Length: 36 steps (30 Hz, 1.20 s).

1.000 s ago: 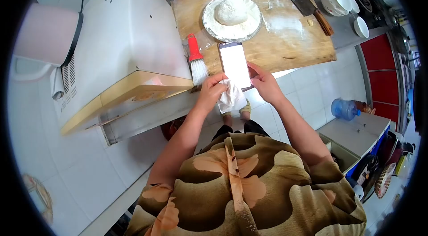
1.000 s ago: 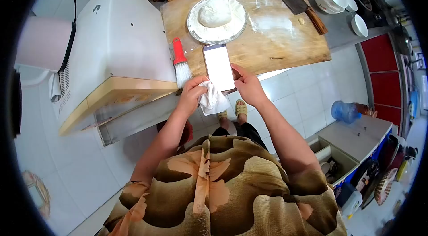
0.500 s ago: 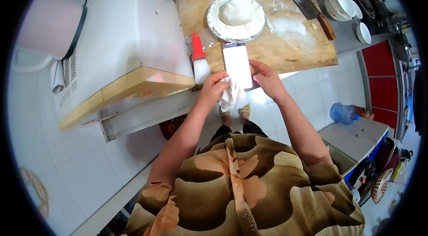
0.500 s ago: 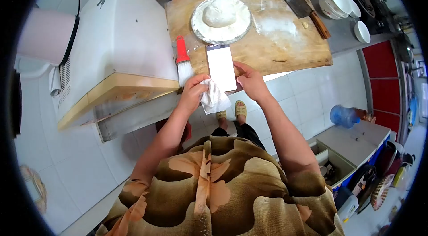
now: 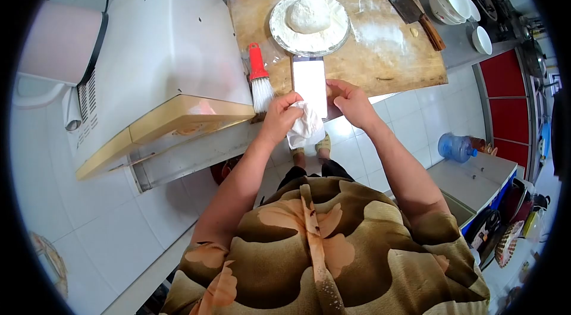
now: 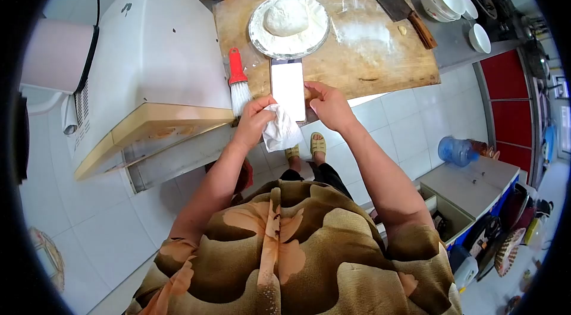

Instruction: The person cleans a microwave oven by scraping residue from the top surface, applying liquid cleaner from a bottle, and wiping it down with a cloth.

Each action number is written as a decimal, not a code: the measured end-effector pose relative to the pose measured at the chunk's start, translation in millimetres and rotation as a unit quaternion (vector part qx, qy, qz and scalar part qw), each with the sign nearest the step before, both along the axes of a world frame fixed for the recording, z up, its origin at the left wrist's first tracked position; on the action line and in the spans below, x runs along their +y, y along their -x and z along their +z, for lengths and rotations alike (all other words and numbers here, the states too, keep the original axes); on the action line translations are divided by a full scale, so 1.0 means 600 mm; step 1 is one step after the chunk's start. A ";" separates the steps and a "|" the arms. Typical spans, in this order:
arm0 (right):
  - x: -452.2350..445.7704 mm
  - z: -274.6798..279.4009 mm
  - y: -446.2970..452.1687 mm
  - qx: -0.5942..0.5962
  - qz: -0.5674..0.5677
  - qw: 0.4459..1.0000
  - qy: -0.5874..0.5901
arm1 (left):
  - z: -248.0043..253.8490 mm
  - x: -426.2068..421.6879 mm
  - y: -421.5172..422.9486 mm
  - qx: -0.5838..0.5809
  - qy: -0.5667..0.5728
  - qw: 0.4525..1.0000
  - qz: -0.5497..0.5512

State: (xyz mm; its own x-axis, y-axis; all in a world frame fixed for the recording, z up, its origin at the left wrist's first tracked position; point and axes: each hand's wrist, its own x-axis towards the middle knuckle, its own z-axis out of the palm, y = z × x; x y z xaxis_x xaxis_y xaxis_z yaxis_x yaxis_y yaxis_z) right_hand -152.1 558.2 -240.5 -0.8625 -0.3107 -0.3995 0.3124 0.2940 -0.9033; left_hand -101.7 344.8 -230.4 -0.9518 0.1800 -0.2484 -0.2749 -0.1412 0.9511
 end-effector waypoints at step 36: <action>0.127 0.059 -0.050 0.144 -0.166 0.954 -0.206 | 0.060 -0.023 -0.003 -0.019 -0.026 0.999 -0.028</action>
